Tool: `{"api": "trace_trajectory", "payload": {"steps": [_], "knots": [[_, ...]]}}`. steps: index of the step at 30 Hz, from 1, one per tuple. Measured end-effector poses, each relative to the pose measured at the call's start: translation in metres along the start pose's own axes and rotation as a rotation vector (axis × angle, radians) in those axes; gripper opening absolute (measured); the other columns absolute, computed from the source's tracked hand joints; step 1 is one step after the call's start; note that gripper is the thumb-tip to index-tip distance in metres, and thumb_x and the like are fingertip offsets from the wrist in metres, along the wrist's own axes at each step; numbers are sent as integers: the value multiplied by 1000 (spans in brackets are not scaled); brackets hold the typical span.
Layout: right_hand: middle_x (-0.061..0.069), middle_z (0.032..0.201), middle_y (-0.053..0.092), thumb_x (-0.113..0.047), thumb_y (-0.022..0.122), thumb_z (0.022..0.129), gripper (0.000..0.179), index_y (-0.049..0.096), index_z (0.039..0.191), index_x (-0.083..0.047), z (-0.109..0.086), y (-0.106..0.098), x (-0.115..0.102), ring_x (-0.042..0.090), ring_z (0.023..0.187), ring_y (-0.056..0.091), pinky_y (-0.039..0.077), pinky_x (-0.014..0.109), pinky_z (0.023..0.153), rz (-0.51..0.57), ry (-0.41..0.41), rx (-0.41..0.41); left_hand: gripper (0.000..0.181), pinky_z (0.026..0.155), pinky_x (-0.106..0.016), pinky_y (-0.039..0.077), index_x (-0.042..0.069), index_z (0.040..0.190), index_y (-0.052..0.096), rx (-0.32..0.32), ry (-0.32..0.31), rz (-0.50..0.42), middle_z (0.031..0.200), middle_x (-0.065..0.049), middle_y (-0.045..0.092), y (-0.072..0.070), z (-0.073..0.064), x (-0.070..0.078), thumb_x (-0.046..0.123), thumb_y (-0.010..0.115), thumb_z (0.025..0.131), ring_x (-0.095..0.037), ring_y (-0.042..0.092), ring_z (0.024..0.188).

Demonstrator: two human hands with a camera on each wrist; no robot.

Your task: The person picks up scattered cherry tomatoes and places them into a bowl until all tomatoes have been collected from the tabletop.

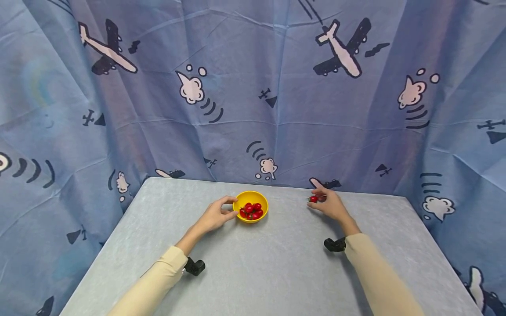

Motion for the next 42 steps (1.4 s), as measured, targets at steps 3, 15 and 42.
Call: {"api": "trace_trajectory", "payload": {"steps": [3, 15, 42], "knots": [[27, 118, 65, -12, 85, 85, 50, 64, 126, 9, 0, -1, 1, 43, 106, 61, 49, 54, 93, 13, 7, 18, 42, 85, -41, 57, 1, 135, 59, 4, 0, -1, 134, -21, 59, -1, 0, 1, 11, 73, 96, -36, 69, 103], [24, 107, 70, -2, 83, 84, 31, 71, 112, 8, -1, -2, 5, 39, 97, 65, 51, 53, 88, 27, -5, 81, 42, 84, -41, 57, 1, 135, 59, 2, -3, 0, 134, -21, 59, 0, 1, -1, 11, 73, 96, -37, 69, 103], [24, 117, 67, -1, 83, 84, 31, 73, 111, 8, -6, 4, -24, 34, 96, 67, 52, 23, 79, 163, -35, 82, 42, 86, -40, 57, 3, 135, 60, -6, -31, 4, 134, -18, 59, 2, 2, -1, 8, 73, 96, -36, 68, 104]]}}
Point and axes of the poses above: each hand's wrist, its own z-axis towards the middle knuckle, its own y-axis out of the palm, x = y × z, the point moved 9 cm from there along z, towards the middle knuckle
